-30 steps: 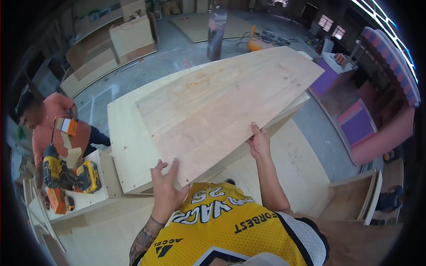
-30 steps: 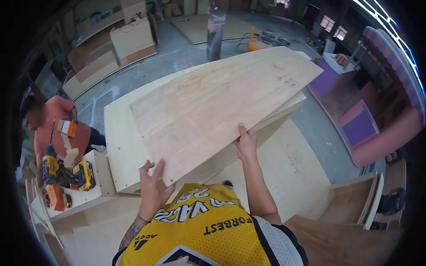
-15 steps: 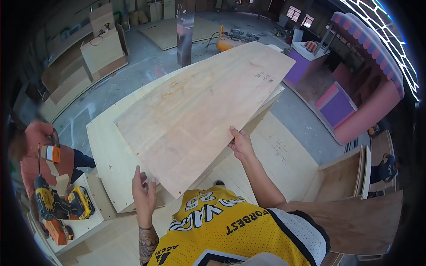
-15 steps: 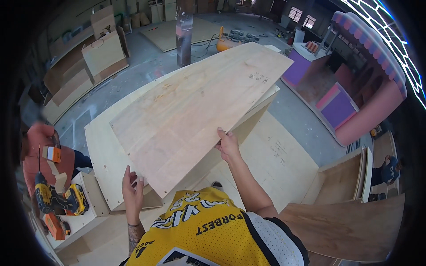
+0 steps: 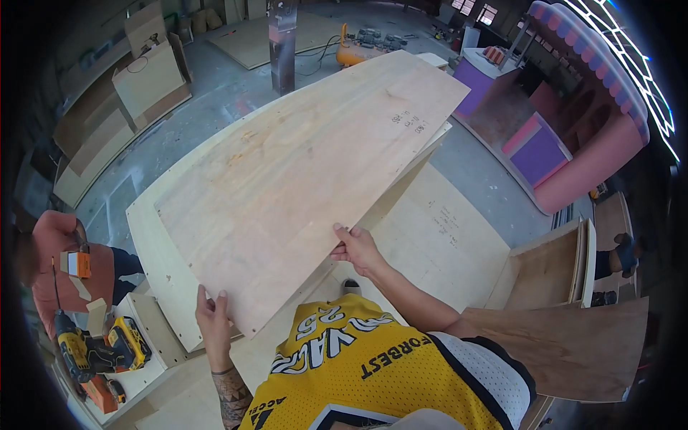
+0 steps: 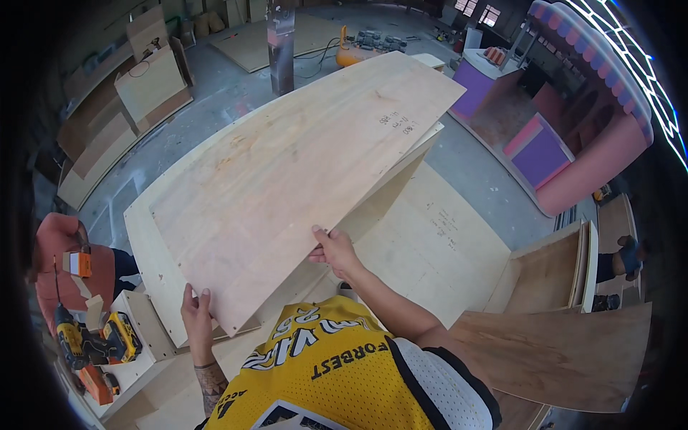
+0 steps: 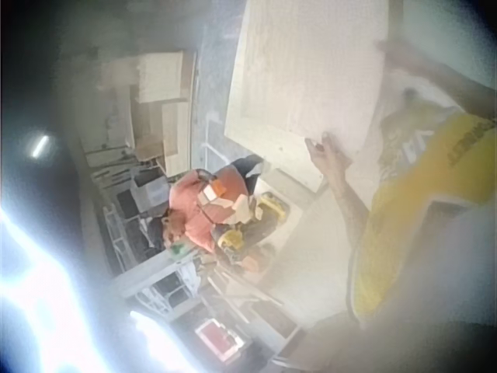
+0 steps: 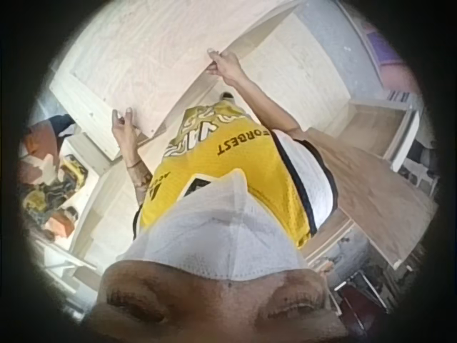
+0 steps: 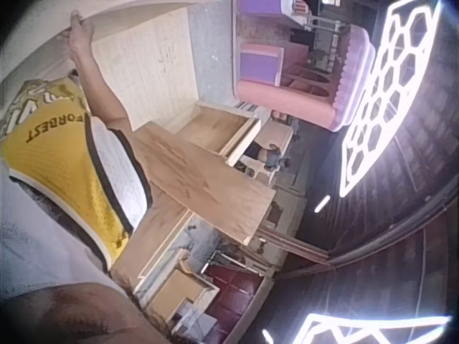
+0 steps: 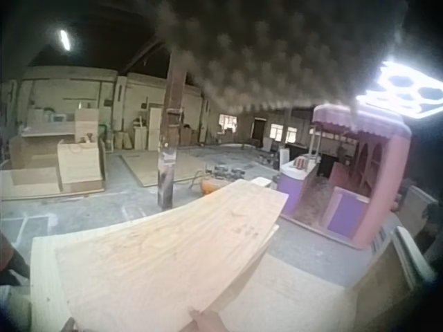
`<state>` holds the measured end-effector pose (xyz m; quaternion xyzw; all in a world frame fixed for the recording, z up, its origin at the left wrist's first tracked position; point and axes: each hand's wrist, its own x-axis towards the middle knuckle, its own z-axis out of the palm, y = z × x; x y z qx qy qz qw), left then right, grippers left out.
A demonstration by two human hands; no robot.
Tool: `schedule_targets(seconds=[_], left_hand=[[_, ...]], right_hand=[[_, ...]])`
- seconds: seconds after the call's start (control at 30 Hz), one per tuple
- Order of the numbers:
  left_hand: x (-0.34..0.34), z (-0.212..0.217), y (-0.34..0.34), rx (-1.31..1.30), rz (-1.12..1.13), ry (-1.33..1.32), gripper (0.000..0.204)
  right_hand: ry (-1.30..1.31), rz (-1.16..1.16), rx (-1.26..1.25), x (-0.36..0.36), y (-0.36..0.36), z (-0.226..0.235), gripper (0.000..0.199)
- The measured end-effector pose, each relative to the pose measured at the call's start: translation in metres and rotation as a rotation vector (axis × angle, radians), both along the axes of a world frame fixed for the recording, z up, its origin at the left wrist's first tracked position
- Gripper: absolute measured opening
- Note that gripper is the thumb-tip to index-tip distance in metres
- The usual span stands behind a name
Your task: The person positions and aligns wooden boards on top of a wooden counter frame and secures them by driving screws with a power drill.
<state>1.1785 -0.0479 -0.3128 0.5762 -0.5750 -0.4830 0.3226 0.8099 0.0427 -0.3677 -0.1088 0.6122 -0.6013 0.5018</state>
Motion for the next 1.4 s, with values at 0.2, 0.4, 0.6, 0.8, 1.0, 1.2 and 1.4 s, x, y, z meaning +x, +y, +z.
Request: schedule_targets(seconds=[0.2, 0.4, 0.6, 0.8, 1.0, 1.2, 1.4], left_hand=[[0.023, -0.025, -0.036, -0.176, 0.097, -0.007, 0.072], [0.031, -0.010, -0.034, -0.033, 0.128, -0.068, 0.074], [0.036, -0.007, -0.052, -0.035, 0.108, -0.009, 0.080], [0.049, -0.022, -0.075, -0.023, 0.146, -0.075, 0.082], [0.051, -0.024, -0.072, -0.124, 0.159, -0.066, 0.078], [0.046, -0.013, -0.084, 0.043, 0.224, -0.096, 0.074], [0.032, 0.006, -0.091, -0.163, 0.288, 0.097, 0.068]], right_hand=[[-0.054, 0.173, 0.020, 0.035, -0.013, 0.006, 0.051], [-0.060, 0.312, 0.021, 0.030, -0.013, 0.009, 0.049], [-0.010, 0.465, 0.020, 0.018, -0.030, 0.009, 0.047], [-0.062, 0.498, 0.021, 0.023, -0.046, 0.007, 0.043], [-0.077, 0.516, 0.008, 0.022, -0.044, 0.008, 0.041], [-0.155, 0.519, 0.002, 0.018, -0.054, 0.012, 0.044], [-0.142, 0.654, 0.045, 0.015, -0.077, 0.044, 0.049]])
